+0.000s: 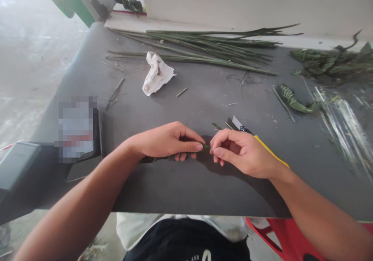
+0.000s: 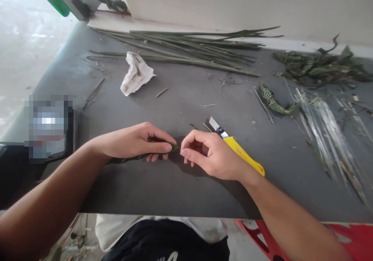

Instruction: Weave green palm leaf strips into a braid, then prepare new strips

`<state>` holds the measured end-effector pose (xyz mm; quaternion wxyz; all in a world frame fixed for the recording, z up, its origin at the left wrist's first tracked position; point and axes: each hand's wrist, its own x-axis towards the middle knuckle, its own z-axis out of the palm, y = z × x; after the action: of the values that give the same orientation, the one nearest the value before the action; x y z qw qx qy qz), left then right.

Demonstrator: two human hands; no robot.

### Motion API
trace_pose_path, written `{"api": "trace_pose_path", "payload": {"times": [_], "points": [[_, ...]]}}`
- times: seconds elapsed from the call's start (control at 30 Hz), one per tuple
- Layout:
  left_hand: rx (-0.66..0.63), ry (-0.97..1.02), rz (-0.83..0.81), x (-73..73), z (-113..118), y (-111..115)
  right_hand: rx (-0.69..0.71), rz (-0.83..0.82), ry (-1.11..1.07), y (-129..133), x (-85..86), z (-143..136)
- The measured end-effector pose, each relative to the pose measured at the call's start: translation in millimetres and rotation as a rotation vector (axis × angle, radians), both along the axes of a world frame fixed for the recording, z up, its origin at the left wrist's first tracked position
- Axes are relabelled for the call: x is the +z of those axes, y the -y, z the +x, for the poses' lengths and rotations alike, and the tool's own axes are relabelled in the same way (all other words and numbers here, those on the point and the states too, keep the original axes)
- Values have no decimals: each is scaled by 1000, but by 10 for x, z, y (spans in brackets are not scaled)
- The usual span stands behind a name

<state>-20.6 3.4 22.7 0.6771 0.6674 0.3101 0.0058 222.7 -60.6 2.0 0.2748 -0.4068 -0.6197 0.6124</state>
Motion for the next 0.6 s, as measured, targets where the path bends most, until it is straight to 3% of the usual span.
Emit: {"api": "trace_pose_path", "payload": {"times": [0.33,0.6], "points": [[64,-38,387,68,60,75,-147,308,151,4,33,-38],[107,-55,624,59,109,136,-246,282,133,14,-25,-38]]}}
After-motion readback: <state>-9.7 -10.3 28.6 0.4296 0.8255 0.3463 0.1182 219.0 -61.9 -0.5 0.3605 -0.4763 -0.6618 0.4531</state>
